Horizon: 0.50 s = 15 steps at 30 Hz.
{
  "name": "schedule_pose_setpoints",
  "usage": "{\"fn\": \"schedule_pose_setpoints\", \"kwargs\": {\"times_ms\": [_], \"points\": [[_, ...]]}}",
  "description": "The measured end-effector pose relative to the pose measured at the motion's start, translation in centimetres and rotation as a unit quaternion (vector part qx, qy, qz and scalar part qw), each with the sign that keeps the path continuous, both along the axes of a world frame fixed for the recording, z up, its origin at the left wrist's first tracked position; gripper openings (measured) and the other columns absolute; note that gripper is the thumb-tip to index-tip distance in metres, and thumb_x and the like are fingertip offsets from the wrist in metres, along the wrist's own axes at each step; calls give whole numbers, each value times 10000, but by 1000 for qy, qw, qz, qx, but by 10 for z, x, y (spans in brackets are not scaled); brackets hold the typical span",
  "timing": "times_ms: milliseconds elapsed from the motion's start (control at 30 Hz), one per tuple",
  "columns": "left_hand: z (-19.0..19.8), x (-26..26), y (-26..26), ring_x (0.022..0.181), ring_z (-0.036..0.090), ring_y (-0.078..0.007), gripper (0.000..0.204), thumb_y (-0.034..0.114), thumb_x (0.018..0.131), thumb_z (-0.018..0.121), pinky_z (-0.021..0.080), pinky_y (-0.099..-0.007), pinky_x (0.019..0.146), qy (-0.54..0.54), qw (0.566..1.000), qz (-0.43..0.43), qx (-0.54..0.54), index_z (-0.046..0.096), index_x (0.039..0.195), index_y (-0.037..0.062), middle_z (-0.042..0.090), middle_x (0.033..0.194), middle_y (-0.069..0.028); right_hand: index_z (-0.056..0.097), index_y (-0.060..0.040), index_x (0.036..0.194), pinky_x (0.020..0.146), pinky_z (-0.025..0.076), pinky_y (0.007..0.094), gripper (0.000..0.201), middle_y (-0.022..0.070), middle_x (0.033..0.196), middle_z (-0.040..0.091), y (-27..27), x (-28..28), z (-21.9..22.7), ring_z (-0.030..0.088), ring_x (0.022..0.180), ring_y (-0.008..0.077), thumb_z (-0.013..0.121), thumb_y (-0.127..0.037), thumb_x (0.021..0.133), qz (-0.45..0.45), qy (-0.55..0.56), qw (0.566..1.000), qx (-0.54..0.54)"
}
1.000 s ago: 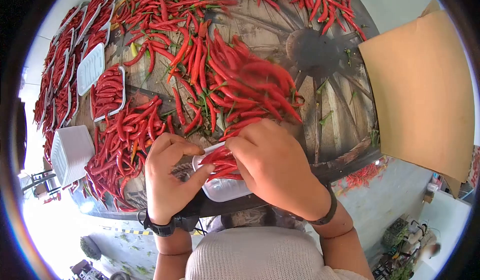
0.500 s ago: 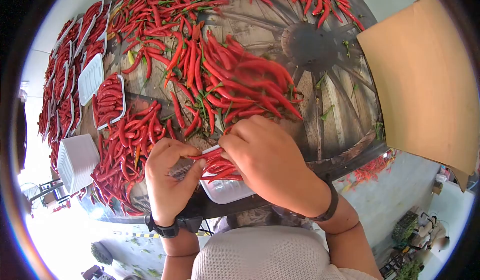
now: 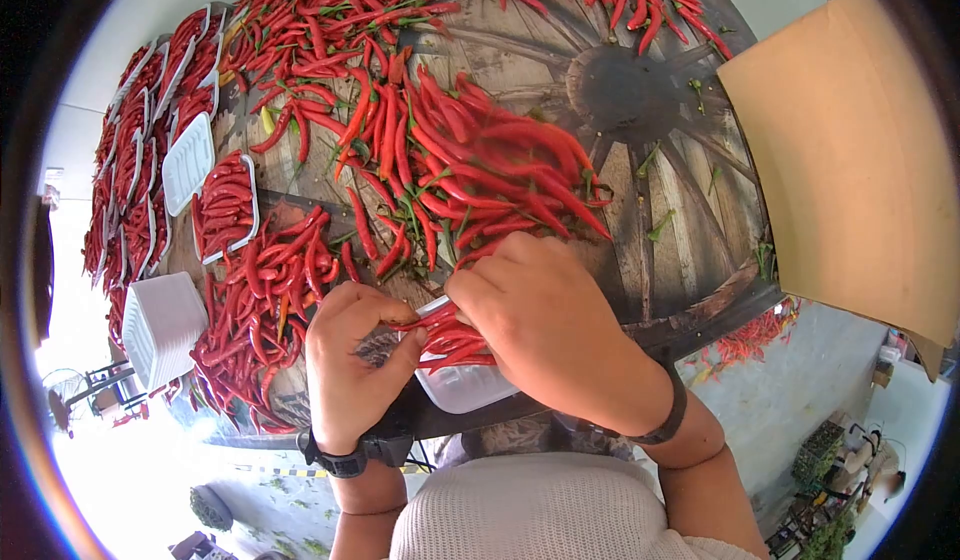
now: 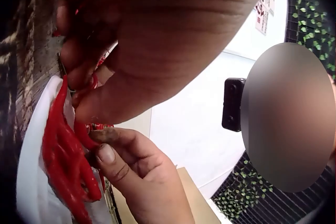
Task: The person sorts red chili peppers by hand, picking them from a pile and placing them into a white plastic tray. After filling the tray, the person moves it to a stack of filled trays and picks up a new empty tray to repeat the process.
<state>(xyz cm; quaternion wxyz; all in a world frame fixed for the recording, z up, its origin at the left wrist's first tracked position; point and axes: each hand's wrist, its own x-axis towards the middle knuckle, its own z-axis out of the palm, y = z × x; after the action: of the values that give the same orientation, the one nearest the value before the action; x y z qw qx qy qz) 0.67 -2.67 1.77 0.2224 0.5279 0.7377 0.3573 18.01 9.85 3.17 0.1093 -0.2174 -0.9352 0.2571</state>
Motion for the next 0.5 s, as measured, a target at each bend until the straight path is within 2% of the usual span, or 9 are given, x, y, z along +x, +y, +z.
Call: {"fn": "schedule_pose_setpoints", "kwargs": {"times_ms": [233,300,433,500], "points": [[1,1,0,812,625,-313,161,60,705,775,498,-413,737,9,1000,4,0,715,854,62,638,825,-92,685,-69,963,847,456,403,193,47,875,658,1,1,-2,603,916,268,761,-74,785,5,-9,1000,4],[2,1,1,811,645,-289,196,12,672,794,503,-368,757,11,1000,4,-6,714,851,23,642,839,-112,629,-73,906,762,432,407,181,50,846,598,1,2,-8,558,875,265,681,-64,733,21,36,999,25],[0,3,1,802,647,-292,194,8,670,792,507,-372,745,-4,1000,23,-4,714,848,22,642,837,-113,632,-73,895,758,433,407,163,53,843,595,2,3,-6,560,872,266,677,-71,738,26,28,999,28],[-1,0,0,797,646,-296,199,9,667,793,510,-378,735,2,1000,-21,7,716,850,23,641,831,-111,633,-72,887,758,439,411,153,58,842,594,2,3,-5,563,871,268,675,-73,739,32,21,999,32]]}}
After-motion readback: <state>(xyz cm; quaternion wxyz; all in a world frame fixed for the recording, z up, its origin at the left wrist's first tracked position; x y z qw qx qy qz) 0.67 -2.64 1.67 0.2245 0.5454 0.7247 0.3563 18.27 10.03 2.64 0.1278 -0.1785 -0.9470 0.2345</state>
